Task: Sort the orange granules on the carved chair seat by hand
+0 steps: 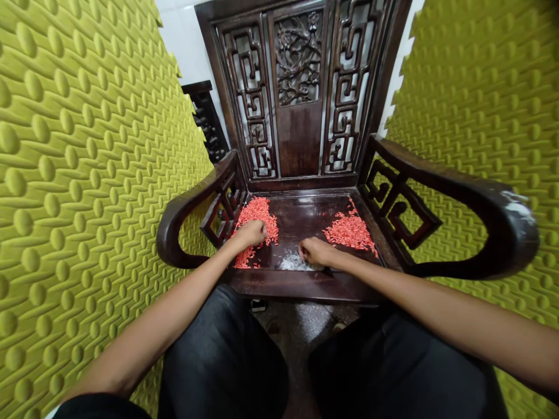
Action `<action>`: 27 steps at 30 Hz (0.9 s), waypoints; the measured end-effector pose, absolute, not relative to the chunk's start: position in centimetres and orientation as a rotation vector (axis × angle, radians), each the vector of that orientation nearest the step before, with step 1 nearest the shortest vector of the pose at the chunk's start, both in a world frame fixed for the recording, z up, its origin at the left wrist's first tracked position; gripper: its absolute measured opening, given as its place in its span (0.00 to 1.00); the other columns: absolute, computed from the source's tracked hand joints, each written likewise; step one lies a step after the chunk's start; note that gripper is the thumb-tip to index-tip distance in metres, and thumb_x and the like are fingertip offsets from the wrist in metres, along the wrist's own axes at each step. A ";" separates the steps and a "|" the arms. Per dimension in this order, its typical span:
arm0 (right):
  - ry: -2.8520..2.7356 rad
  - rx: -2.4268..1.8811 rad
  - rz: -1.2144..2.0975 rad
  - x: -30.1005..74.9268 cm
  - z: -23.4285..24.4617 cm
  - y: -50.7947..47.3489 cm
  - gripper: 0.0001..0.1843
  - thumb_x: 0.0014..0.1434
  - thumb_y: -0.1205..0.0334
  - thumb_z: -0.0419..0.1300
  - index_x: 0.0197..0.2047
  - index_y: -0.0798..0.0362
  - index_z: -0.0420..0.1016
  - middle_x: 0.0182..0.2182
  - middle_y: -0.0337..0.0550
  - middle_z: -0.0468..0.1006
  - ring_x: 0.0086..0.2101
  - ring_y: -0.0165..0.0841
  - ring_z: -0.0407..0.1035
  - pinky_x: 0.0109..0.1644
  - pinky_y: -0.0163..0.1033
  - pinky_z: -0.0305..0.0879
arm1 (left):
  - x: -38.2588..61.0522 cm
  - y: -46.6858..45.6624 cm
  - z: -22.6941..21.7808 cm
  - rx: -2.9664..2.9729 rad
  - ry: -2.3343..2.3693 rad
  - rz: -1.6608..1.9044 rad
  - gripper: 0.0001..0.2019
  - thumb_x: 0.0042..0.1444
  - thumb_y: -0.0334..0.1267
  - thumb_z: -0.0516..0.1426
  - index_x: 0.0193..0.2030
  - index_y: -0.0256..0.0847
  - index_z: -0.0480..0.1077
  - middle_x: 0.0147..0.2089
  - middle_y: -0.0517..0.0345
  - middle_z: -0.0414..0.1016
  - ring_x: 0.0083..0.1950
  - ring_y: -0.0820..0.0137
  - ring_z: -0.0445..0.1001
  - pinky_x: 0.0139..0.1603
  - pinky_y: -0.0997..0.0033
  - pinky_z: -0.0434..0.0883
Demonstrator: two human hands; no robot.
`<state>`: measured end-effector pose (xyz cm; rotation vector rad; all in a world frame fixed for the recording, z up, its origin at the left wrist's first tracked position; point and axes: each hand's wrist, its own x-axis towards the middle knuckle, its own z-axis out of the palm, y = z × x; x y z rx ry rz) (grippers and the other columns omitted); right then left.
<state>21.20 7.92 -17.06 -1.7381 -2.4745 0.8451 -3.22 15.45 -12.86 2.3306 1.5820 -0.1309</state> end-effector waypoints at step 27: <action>-2.256 -1.521 0.869 21.6 -17.6 9.0 0.13 0.54 0.79 0.57 0.35 0.56 0.81 0.30 0.42 0.84 0.30 0.29 0.75 0.34 0.29 0.62 | -2.9 14.3 -10.1 2.240 1.272 0.467 0.06 0.52 0.29 0.55 0.33 0.39 0.74 0.32 0.58 0.80 0.34 0.70 0.76 0.38 0.75 0.70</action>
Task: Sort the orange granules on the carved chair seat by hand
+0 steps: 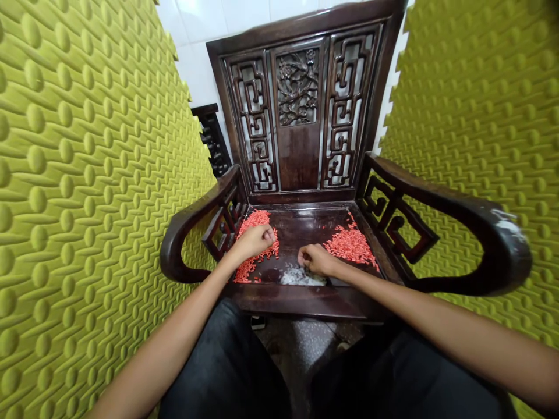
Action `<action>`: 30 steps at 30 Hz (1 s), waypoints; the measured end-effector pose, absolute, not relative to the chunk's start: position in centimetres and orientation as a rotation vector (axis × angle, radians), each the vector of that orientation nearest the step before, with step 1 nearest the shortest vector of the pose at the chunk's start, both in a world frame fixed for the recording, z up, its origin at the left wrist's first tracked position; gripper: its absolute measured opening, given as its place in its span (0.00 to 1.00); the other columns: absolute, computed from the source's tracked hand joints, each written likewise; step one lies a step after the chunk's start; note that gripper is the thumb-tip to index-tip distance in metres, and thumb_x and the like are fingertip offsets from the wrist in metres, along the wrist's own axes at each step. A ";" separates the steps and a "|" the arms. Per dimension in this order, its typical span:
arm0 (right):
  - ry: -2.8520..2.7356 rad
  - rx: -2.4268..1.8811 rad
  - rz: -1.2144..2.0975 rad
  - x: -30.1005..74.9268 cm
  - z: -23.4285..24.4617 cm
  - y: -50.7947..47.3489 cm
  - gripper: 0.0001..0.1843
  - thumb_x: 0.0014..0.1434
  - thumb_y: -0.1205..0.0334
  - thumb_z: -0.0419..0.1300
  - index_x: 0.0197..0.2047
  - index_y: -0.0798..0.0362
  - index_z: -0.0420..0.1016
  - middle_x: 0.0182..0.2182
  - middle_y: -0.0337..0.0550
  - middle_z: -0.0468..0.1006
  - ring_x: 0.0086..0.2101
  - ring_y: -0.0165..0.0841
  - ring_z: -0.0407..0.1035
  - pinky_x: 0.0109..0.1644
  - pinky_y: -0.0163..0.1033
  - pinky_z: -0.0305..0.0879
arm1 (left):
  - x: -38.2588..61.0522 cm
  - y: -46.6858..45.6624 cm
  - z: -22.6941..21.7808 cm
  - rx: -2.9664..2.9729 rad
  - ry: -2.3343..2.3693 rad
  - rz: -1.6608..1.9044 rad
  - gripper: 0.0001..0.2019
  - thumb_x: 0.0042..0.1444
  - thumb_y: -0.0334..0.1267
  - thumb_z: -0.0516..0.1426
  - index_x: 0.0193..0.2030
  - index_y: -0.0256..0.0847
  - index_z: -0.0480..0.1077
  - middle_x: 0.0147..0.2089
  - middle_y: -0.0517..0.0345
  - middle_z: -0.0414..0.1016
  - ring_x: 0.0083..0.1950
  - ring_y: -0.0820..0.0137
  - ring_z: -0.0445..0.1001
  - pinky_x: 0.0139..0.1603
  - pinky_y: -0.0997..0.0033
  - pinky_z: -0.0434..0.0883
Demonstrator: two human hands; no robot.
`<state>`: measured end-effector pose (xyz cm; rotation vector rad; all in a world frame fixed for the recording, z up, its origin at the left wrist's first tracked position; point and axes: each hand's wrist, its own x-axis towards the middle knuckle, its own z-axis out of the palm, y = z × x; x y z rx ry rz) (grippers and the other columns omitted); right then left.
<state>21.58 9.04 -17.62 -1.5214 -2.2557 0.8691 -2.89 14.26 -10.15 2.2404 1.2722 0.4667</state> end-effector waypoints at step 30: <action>-2.045 -1.459 1.019 20.9 -17.5 9.1 0.16 0.51 0.80 0.57 0.34 0.56 0.84 0.29 0.42 0.86 0.30 0.30 0.77 0.34 0.29 0.66 | -1.7 13.1 -8.2 1.956 1.036 0.631 0.04 0.52 0.34 0.64 0.34 0.36 0.76 0.32 0.55 0.80 0.34 0.70 0.76 0.43 0.70 0.72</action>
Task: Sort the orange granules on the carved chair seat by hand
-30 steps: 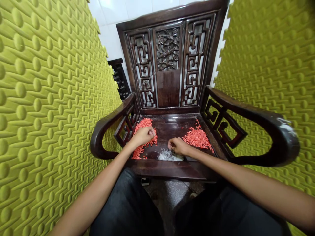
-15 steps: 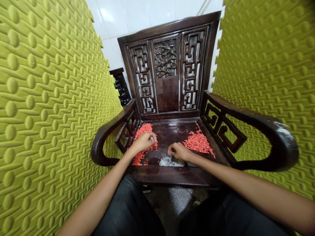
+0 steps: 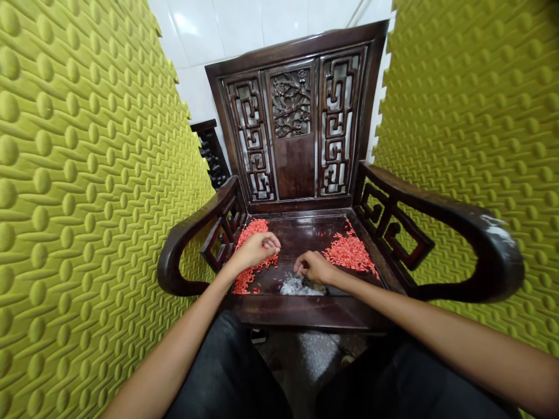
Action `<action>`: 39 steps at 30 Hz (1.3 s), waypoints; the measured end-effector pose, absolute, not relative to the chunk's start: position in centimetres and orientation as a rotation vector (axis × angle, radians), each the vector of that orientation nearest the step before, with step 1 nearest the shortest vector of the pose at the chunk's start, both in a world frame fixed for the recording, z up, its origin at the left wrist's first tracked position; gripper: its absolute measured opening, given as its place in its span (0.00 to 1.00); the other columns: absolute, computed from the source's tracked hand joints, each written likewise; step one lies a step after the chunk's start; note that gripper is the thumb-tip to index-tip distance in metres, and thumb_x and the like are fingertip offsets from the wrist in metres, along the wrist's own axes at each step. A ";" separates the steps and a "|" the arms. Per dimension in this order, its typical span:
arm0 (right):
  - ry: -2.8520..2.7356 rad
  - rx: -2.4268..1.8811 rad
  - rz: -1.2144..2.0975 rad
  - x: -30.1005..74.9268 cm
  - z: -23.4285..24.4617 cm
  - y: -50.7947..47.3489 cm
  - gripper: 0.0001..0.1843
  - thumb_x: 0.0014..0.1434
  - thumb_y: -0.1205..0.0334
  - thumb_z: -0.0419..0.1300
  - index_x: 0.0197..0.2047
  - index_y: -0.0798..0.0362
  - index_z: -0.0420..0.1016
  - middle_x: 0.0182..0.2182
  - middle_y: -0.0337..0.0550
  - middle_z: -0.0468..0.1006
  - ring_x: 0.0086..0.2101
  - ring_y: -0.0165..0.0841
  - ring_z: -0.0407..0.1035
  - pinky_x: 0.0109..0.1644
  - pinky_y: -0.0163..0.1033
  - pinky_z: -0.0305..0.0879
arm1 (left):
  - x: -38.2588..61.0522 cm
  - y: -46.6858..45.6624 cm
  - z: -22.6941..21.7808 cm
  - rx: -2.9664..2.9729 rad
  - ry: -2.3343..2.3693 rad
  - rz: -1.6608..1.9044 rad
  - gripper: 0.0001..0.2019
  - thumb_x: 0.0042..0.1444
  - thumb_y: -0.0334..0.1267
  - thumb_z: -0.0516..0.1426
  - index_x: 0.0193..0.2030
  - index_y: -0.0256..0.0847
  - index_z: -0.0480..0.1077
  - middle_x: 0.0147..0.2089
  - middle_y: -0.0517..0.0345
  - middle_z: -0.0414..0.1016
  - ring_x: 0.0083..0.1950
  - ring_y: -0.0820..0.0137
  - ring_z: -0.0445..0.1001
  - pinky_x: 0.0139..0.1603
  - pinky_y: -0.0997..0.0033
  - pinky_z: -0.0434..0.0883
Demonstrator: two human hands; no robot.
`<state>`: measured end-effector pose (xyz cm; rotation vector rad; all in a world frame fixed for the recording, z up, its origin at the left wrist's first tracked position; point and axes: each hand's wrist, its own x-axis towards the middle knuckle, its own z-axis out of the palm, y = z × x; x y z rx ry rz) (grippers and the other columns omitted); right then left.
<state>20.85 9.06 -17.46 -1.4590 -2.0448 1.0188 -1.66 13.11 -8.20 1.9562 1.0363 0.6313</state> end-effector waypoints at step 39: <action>-1.488 -0.905 0.788 22.4 -2.8 2.7 0.09 0.59 0.56 0.71 0.39 0.54 0.83 0.35 0.44 0.86 0.34 0.33 0.81 0.41 0.40 0.80 | 2.2 7.1 -2.8 1.478 0.681 1.047 0.16 0.45 0.42 0.75 0.37 0.37 0.80 0.31 0.59 0.80 0.28 0.73 0.78 0.33 0.73 0.77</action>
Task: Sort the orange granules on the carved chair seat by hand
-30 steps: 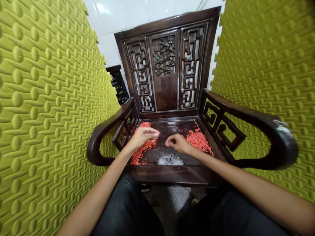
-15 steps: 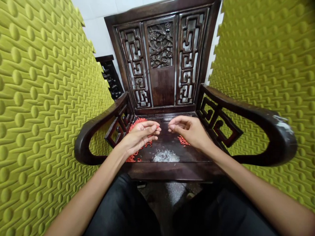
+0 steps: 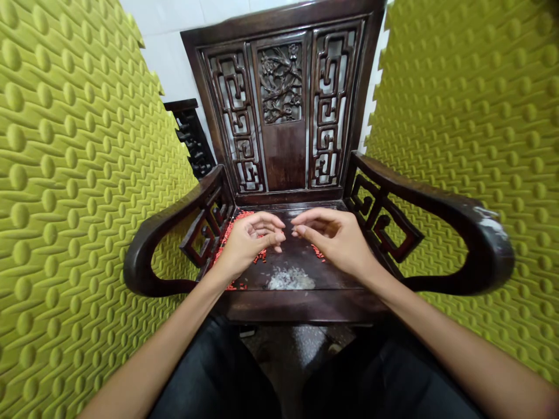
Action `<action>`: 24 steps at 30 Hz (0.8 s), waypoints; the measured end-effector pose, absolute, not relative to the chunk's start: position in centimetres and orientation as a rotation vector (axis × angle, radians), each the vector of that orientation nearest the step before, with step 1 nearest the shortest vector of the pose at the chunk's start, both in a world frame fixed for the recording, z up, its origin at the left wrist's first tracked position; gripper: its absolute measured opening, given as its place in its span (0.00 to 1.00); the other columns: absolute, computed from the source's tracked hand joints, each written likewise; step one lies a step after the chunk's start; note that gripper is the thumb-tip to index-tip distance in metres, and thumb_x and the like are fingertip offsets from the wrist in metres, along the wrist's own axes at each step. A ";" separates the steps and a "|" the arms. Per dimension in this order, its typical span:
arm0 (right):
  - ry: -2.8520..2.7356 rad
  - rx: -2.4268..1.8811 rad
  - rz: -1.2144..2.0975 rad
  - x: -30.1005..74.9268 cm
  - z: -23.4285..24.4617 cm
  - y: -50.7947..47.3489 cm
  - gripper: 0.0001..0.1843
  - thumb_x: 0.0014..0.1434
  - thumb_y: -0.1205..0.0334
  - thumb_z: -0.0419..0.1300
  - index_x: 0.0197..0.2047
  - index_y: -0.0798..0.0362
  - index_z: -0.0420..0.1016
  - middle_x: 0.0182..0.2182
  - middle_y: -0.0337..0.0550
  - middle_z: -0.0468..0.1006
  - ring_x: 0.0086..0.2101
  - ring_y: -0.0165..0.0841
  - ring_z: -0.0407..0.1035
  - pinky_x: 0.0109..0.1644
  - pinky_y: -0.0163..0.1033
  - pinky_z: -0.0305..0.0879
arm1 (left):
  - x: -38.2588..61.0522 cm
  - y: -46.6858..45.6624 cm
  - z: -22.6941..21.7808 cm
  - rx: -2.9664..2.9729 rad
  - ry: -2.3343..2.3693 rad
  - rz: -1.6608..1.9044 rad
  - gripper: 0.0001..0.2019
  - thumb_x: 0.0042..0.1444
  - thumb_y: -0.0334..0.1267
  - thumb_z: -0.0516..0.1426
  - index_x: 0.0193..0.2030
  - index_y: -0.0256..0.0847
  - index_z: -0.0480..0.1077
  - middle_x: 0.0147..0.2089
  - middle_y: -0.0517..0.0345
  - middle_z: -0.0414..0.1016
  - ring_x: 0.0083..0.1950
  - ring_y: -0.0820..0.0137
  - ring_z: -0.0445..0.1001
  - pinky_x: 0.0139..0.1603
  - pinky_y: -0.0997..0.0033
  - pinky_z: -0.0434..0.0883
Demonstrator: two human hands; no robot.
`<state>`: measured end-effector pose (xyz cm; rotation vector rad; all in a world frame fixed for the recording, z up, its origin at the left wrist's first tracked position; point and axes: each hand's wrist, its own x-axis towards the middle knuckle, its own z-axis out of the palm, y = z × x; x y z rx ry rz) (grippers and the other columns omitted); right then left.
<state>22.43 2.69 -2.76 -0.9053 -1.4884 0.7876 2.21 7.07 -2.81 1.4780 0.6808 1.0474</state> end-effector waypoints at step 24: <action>-1.536 -0.950 0.652 21.1 -2.4 0.9 0.03 0.65 0.65 0.64 0.39 0.52 0.79 0.35 0.40 0.83 0.36 0.33 0.78 0.43 0.39 0.75 | 2.9 6.7 -2.9 1.533 0.659 1.109 0.13 0.49 0.43 0.74 0.35 0.36 0.82 0.31 0.54 0.83 0.31 0.69 0.81 0.36 0.71 0.79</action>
